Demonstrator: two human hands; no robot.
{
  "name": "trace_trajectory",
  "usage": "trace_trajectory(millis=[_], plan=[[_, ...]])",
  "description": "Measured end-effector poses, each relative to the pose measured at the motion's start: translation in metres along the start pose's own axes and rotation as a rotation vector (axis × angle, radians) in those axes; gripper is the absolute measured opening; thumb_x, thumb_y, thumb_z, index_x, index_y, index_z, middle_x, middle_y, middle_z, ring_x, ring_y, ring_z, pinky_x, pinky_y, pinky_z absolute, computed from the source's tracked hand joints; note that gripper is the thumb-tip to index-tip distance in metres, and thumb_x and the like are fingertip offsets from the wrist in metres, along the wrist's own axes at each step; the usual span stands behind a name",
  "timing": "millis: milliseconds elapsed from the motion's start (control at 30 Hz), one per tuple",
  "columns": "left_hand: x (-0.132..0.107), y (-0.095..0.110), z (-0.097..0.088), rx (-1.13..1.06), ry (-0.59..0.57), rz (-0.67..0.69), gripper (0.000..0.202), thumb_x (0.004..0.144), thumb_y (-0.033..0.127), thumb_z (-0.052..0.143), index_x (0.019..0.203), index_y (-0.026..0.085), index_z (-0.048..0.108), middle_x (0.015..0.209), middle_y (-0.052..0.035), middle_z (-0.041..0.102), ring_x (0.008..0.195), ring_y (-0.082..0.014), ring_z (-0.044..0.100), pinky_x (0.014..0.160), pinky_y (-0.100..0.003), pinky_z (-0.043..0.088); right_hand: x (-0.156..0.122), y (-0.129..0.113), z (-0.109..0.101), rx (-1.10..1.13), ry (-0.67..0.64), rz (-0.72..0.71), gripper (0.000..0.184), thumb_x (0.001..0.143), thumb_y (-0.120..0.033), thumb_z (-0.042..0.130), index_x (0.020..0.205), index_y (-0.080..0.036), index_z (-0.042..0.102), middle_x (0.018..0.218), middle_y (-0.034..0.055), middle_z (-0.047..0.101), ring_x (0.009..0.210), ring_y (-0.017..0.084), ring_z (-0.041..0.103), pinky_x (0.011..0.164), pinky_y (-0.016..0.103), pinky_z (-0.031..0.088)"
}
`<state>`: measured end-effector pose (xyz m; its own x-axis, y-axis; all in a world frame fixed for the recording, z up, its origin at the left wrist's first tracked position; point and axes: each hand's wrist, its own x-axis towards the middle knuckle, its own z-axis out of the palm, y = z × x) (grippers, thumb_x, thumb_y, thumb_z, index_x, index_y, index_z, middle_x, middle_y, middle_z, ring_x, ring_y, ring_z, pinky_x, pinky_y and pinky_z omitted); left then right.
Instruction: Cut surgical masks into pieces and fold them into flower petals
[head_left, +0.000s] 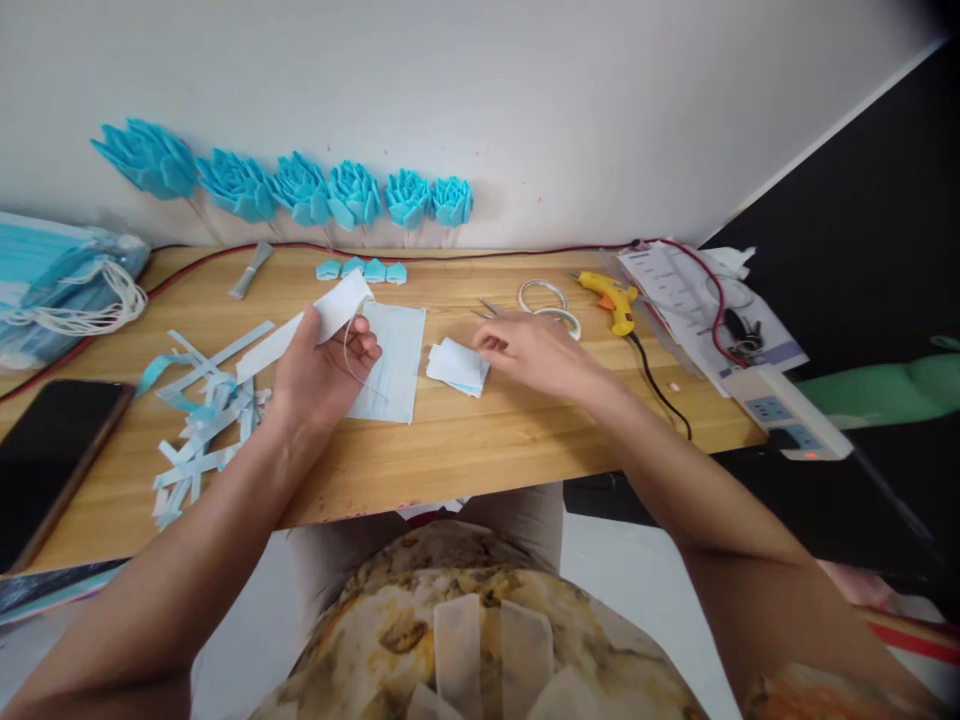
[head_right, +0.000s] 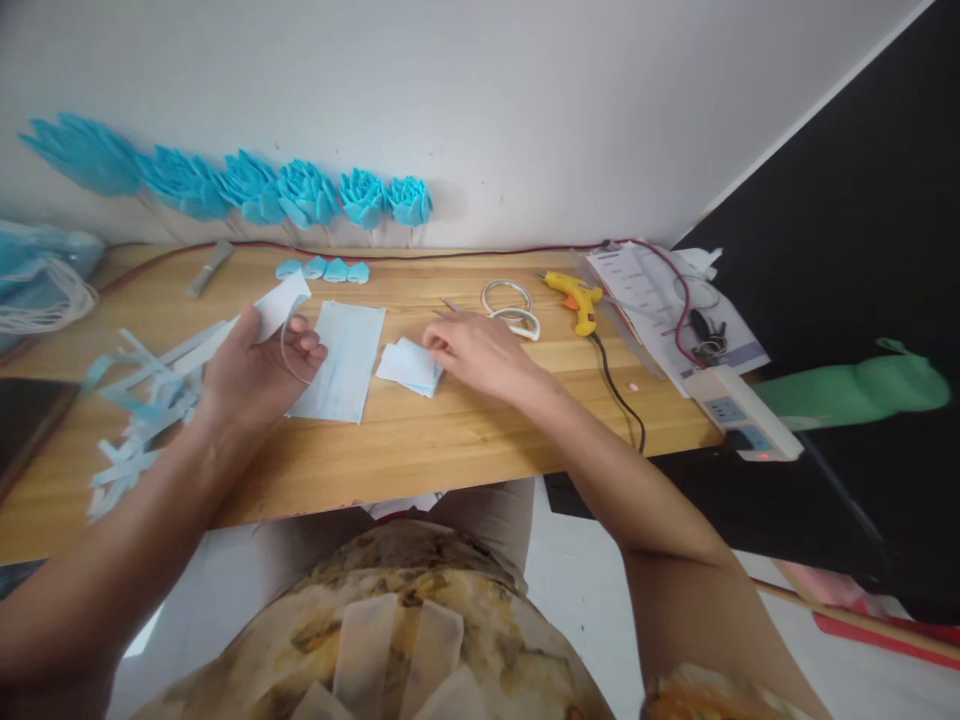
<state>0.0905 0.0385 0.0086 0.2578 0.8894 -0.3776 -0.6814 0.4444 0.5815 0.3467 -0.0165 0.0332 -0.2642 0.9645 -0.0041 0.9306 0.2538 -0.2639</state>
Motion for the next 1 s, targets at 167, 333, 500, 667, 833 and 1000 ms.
trace_trajectory(millis=[167, 333, 500, 667, 833, 1000], plan=[[-0.002, 0.000, 0.003, 0.007, 0.017, -0.038, 0.058, 0.109, 0.041, 0.018, 0.080, 0.015, 0.061, 0.064, -0.0044, 0.062, 0.051, -0.0139, 0.058, 0.055, -0.026, 0.052, 0.020, -0.006, 0.023, 0.024, -0.009, -0.029, 0.011, 0.092, -0.025, 0.067, 0.101, -0.021, 0.071, 0.100, 0.0056, 0.074, 0.096, 0.022, 0.065, 0.071, 0.032, 0.040], [-0.004, 0.003, 0.006, 0.013, 0.034, -0.107, 0.058, 0.108, 0.043, 0.019, 0.078, 0.016, 0.060, 0.062, -0.0040, 0.061, 0.050, -0.0142, 0.058, 0.054, -0.026, 0.052, 0.027, 0.003, 0.031, 0.154, -0.083, 0.021, 0.005, 0.088, -0.026, 0.073, 0.089, -0.021, 0.071, 0.086, 0.0005, 0.073, 0.081, 0.017, 0.065, 0.065, 0.029, 0.036], [-0.004, 0.003, 0.007, 0.034, 0.039, -0.134, 0.057, 0.108, 0.040, 0.019, 0.079, 0.015, 0.061, 0.061, -0.0036, 0.059, 0.050, -0.0144, 0.058, 0.055, -0.026, 0.052, 0.024, 0.006, 0.036, 0.277, -0.069, 0.141, 0.010, 0.086, -0.029, 0.075, 0.090, -0.021, 0.071, 0.078, -0.0012, 0.071, 0.073, 0.015, 0.062, 0.066, 0.028, 0.036], [-0.005, 0.002, 0.007, 0.042, 0.027, -0.151, 0.056, 0.108, 0.039, 0.021, 0.078, 0.015, 0.061, 0.061, -0.0039, 0.059, 0.051, -0.0143, 0.057, 0.055, -0.026, 0.052, 0.024, 0.005, 0.036, 0.295, -0.078, 0.172, 0.009, 0.086, -0.028, 0.075, 0.089, -0.020, 0.071, 0.078, -0.0018, 0.071, 0.071, 0.014, 0.061, 0.065, 0.028, 0.034], [-0.004, 0.002, 0.004, 0.045, 0.009, -0.131, 0.054, 0.107, 0.040, 0.024, 0.074, 0.016, 0.060, 0.063, -0.0054, 0.059, 0.051, -0.0141, 0.056, 0.055, -0.027, 0.053, 0.025, 0.006, 0.037, 0.313, -0.063, 0.161, 0.011, 0.085, -0.029, 0.076, 0.083, -0.020, 0.070, 0.077, -0.0018, 0.071, 0.071, 0.013, 0.061, 0.064, 0.027, 0.034], [-0.006, 0.002, 0.002, 0.071, 0.003, -0.142, 0.054, 0.107, 0.042, 0.027, 0.073, 0.017, 0.060, 0.063, -0.0055, 0.057, 0.052, -0.0142, 0.055, 0.055, -0.027, 0.053, 0.024, 0.011, 0.038, 0.359, -0.060, 0.133, 0.015, 0.084, -0.029, 0.074, 0.076, -0.020, 0.066, 0.076, -0.0021, 0.069, 0.068, 0.013, 0.058, 0.063, 0.027, 0.034]])
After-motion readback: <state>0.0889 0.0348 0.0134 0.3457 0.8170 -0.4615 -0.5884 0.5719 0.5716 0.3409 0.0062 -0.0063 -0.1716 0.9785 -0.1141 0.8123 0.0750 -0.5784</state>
